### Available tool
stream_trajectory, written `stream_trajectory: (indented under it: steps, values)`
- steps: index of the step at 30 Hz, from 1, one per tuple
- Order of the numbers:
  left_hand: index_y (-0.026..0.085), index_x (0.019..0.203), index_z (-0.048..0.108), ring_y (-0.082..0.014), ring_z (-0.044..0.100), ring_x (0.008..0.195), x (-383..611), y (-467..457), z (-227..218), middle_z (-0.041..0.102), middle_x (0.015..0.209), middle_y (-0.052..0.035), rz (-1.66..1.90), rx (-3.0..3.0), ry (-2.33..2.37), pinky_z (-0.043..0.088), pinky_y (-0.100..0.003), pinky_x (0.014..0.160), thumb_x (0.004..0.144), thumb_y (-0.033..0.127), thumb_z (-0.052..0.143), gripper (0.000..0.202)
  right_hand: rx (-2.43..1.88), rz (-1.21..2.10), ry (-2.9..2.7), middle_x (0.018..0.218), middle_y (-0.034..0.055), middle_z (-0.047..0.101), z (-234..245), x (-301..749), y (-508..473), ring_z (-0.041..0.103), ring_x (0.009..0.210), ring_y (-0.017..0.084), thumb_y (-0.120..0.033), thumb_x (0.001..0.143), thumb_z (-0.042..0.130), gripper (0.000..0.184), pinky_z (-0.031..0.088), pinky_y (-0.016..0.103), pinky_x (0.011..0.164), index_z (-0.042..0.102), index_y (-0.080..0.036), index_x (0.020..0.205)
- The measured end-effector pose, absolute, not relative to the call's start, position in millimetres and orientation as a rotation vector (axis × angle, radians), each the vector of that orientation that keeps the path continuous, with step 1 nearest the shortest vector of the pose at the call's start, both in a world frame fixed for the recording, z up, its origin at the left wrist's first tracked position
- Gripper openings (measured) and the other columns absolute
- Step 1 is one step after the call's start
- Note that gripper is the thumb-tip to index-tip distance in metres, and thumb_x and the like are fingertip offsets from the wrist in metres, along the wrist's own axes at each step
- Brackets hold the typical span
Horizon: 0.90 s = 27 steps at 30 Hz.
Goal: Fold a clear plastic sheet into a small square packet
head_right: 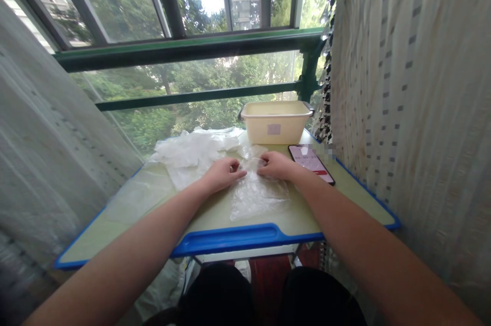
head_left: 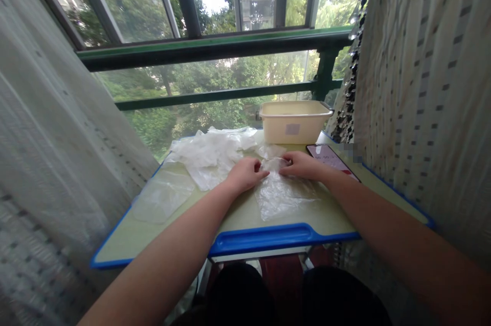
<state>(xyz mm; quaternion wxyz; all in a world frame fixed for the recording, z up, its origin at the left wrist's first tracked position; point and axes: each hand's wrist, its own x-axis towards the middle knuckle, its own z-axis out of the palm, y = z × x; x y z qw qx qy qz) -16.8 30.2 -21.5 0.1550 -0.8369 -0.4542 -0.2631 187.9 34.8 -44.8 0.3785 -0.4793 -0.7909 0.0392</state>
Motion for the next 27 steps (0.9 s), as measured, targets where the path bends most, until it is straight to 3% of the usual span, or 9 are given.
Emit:
stream_trajectory:
  steps: [6,10,12,16,21,23,27]
  values:
    - [0.013,0.078,0.056,-0.0105,0.05,0.067,-17.2,29.5,-18.7,0.058,0.077,-0.0003,-0.956,-2.535,-1.298,0.037,-0.023,0.062,0.069,0.026,0.059,0.017,-1.088,0.15,-1.987,0.076,0.0018,0.056,-45.8,187.4,38.6,0.049,0.067,0.012,-0.032,0.066,0.058,0.027,0.036,0.021,0.058,0.058,-0.012,0.085]
    - [0.012,0.074,0.054,-0.0104,0.049,0.067,-17.8,26.6,-16.2,0.056,0.073,-0.0008,-1.005,-2.531,-1.123,0.038,-0.023,0.063,0.072,0.024,0.054,0.012,-0.973,0.122,-1.921,0.074,0.0018,0.054,-47.5,186.0,40.4,0.047,0.067,0.011,-0.034,0.065,0.06,0.028,0.036,0.021,0.06,0.056,-0.011,0.082]
    - [0.011,0.085,0.056,-0.0108,0.051,0.071,-18.7,23.6,-15.2,0.057,0.081,-0.0027,-1.029,-2.523,-1.071,0.04,-0.023,0.066,0.073,0.028,0.054,0.02,-0.953,0.191,-1.917,0.071,0.001,0.053,-47.6,185.0,38.9,0.046,0.062,0.01,-0.035,0.066,0.06,0.03,0.035,0.021,0.056,0.056,-0.011,0.084]
    - [0.011,0.118,0.049,-0.0118,0.052,0.075,-20.3,19.2,-13.4,0.057,0.094,-0.0058,-0.953,-2.6,-1.191,0.042,-0.023,0.068,0.065,0.034,0.064,0.06,-0.964,0.277,-1.951,0.07,0.0009,0.054,-47.7,182.9,34.9,0.047,0.063,0.01,-0.033,0.068,0.058,0.028,0.036,0.021,0.056,0.056,-0.011,0.086]
    - [0.014,0.085,0.061,-0.0105,0.05,0.065,-23.1,23.5,-12.8,0.058,0.074,-0.0003,-0.839,-2.547,-1.166,0.037,-0.023,0.063,0.072,0.024,0.055,0.018,-0.928,0.265,-1.934,0.07,0.0009,0.053,-47.4,182.4,33.3,0.046,0.063,0.01,-0.031,0.068,0.06,0.026,0.036,0.021,0.058,0.058,-0.011,0.084]
    - [0.014,0.078,0.061,-0.0111,0.05,0.068,-24.6,25.7,-12.6,0.059,0.075,-0.0001,-0.84,-2.521,-1.13,0.037,-0.023,0.063,0.073,0.024,0.054,0.013,-0.877,0.292,-1.935,0.073,0.0011,0.053,-46.5,183.7,32.7,0.046,0.065,0.01,-0.032,0.066,0.062,0.03,0.037,0.02,0.059,0.059,-0.01,0.086]
    - [0.016,0.084,0.065,-0.0115,0.051,0.071,-27.4,28.8,-11.5,0.059,0.08,-0.0015,-0.892,-2.44,-0.956,0.038,-0.022,0.066,0.076,0.022,0.053,0.016,-0.81,0.283,-1.953,0.079,0.0017,0.056,-44.5,186.4,31.6,0.045,0.065,0.009,-0.033,0.066,0.063,0.034,0.035,0.021,0.06,0.063,-0.011,0.093]
